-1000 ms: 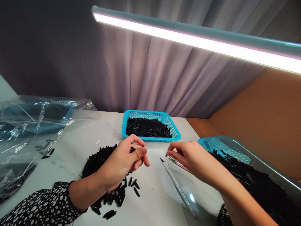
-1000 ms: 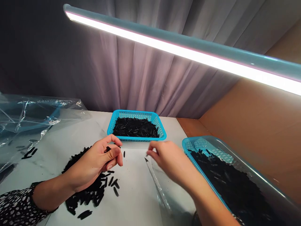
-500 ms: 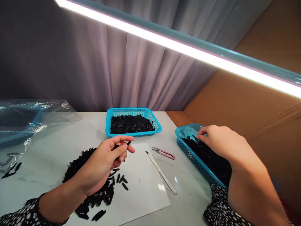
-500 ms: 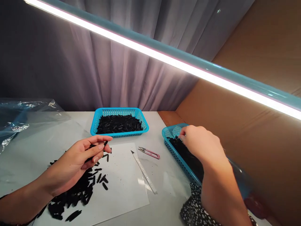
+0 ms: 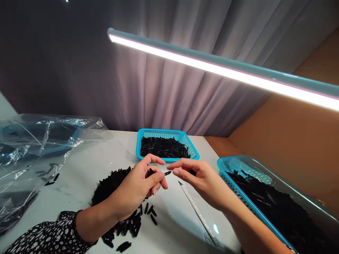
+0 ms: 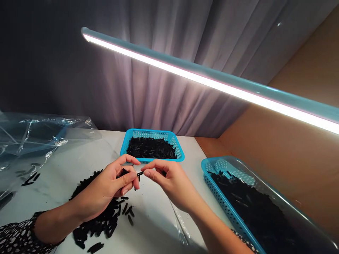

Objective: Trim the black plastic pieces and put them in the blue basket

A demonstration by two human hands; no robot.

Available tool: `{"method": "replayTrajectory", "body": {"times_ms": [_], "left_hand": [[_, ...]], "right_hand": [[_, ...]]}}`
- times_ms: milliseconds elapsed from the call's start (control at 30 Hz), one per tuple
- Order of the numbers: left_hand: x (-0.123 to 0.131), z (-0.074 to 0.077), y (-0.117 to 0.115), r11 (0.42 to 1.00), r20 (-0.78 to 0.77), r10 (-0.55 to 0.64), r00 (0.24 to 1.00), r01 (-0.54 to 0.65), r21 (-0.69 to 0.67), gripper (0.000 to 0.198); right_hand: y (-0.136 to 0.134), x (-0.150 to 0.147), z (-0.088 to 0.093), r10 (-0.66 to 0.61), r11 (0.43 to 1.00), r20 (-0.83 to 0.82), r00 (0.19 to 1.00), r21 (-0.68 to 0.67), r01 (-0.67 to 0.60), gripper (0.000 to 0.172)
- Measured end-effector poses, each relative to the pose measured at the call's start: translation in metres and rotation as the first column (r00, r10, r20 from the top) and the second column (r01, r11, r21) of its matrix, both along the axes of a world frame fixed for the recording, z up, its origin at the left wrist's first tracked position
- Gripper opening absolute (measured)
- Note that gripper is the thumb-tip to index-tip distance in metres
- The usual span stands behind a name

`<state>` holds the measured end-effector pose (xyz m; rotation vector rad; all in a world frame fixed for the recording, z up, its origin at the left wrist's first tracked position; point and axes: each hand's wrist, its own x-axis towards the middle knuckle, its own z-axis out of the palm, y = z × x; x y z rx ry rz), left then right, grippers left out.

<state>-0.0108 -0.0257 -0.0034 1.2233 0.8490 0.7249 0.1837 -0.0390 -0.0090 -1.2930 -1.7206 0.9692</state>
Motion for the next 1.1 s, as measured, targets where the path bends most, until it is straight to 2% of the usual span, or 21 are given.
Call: {"method": "replayTrajectory", "body": {"times_ms": [133, 300, 500, 633, 900, 1100], "left_hand": [[0.0, 0.001, 0.001, 1.0, 0.004, 0.015, 1.0, -0.015, -0.013, 0.02], [-0.002, 0.001, 0.006, 0.997, 0.047, 0.031, 0.998, -0.027, -0.075, 0.016], [-0.003, -0.002, 0.011, 0.977, 0.055, 0.094, 0.994, -0.082, -0.195, 0.025], [-0.002, 0.001, 0.012, 0.965, 0.073, 0.081, 0.994, -0.06, -0.255, 0.009], [-0.006, -0.001, 0.01, 0.986, 0.054, -0.029, 0.998, 0.038, -0.163, 0.019], [-0.006, 0.002, 0.011, 0.994, 0.043, 0.004, 0.999, 0.0, -0.105, 0.036]], "right_hand": [[0.004, -0.005, -0.011, 0.021, 0.995, -0.184, 0.983, -0.09, -0.038, 0.039], [0.004, -0.009, -0.017, -0.069, 0.979, -0.34, 0.938, -0.206, -0.002, 0.041], [0.003, -0.009, -0.018, -0.107, 0.979, -0.357, 0.928, -0.2, 0.036, 0.041], [0.001, -0.009, -0.018, -0.123, 0.987, -0.342, 0.932, -0.142, 0.078, 0.037], [0.001, -0.01, -0.024, -0.181, 0.983, -0.427, 0.886, -0.1, 0.152, 0.03], [-0.002, -0.011, -0.026, -0.186, 0.982, -0.463, 0.867, -0.126, 0.144, 0.031]]}}
